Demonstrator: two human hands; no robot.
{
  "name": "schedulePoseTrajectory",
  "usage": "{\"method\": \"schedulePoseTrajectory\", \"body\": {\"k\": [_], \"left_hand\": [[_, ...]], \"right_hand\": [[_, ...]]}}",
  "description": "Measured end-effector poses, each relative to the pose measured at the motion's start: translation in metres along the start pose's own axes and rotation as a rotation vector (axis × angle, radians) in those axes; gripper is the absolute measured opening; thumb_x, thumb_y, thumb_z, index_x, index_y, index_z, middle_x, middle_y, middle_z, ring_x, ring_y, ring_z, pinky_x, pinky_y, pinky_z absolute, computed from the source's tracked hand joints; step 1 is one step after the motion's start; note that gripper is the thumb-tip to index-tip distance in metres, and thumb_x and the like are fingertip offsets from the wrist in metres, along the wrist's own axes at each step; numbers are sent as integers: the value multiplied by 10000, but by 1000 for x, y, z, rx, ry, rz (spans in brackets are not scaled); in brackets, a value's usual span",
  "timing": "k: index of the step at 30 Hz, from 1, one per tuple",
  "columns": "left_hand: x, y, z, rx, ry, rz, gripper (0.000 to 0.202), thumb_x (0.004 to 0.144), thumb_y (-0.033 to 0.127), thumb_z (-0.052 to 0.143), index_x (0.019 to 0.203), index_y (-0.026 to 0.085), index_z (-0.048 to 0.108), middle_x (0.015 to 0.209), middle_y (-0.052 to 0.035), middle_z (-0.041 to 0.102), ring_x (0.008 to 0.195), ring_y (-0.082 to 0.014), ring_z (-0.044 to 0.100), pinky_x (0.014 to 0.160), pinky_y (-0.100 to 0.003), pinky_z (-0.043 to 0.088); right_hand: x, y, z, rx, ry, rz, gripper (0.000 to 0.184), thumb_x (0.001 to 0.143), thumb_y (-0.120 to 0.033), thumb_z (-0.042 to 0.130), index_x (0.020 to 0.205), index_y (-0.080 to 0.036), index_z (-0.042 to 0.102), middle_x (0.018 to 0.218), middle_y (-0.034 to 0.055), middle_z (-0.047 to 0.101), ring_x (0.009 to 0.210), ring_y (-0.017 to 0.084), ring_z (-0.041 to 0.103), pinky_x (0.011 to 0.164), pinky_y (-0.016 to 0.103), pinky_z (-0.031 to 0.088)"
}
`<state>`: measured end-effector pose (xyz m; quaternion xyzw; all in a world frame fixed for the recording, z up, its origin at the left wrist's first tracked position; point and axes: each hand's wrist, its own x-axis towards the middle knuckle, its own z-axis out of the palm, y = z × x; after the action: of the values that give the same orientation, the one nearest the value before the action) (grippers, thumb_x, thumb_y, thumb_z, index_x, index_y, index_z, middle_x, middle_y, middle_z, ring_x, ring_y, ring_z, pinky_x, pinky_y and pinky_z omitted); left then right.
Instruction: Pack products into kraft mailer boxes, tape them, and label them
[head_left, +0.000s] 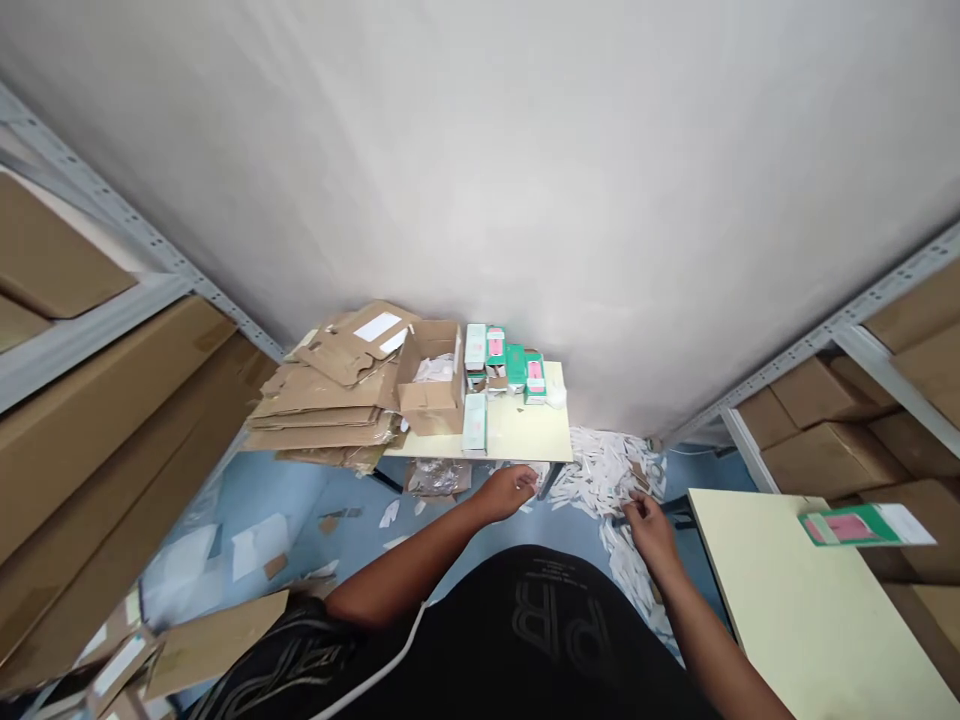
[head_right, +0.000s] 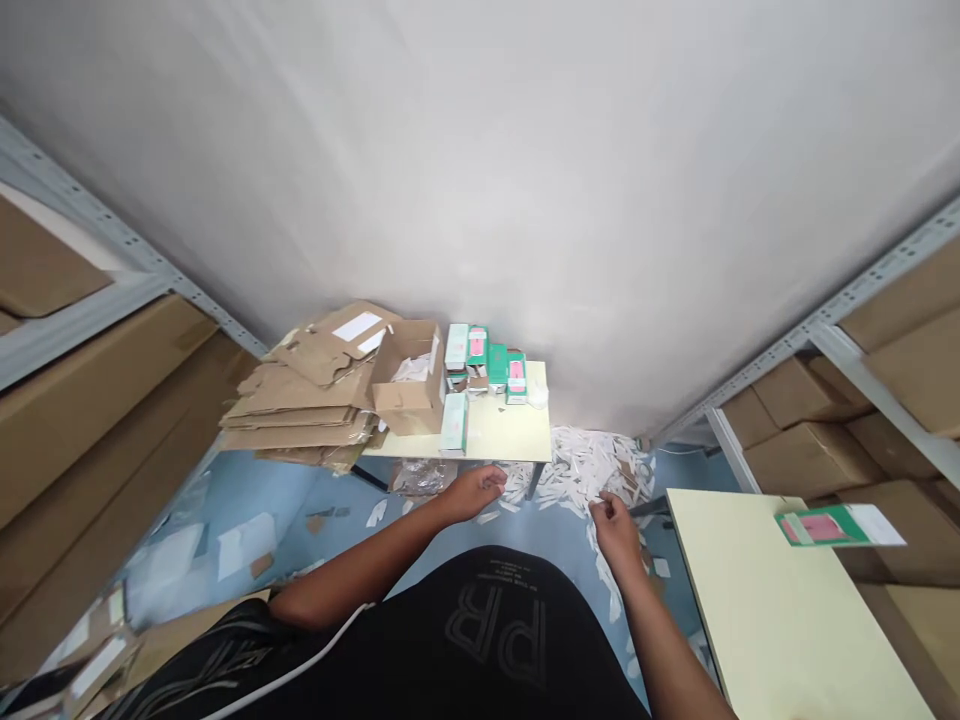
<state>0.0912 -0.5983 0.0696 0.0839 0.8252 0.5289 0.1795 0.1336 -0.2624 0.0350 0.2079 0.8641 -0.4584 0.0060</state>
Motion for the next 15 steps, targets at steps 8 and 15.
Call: {"method": "schedulePoseTrajectory", "body": {"k": [8, 15], "left_hand": [[-21, -34, -67, -134, 189, -80, 285, 823, 344, 647, 1047, 183, 715, 1069, -80, 768, 1001, -234, 707, 939, -354, 534], [-24, -36, -119, -155, 394, -159, 283, 850, 356, 634, 1059, 188, 723, 1049, -64, 772, 963, -214, 704, 901, -327, 543]], "right_hand": [[22, -73, 73, -14, -174, -126, 519, 800, -604, 589, 1096, -190, 690, 983, 95, 771, 966, 300, 720, 849, 385, 548], [80, -156, 152, 57, -400, -230, 470, 824, -566, 612, 1101, -196, 700, 995, 84, 768, 943, 268, 716, 836, 354, 543]]}}
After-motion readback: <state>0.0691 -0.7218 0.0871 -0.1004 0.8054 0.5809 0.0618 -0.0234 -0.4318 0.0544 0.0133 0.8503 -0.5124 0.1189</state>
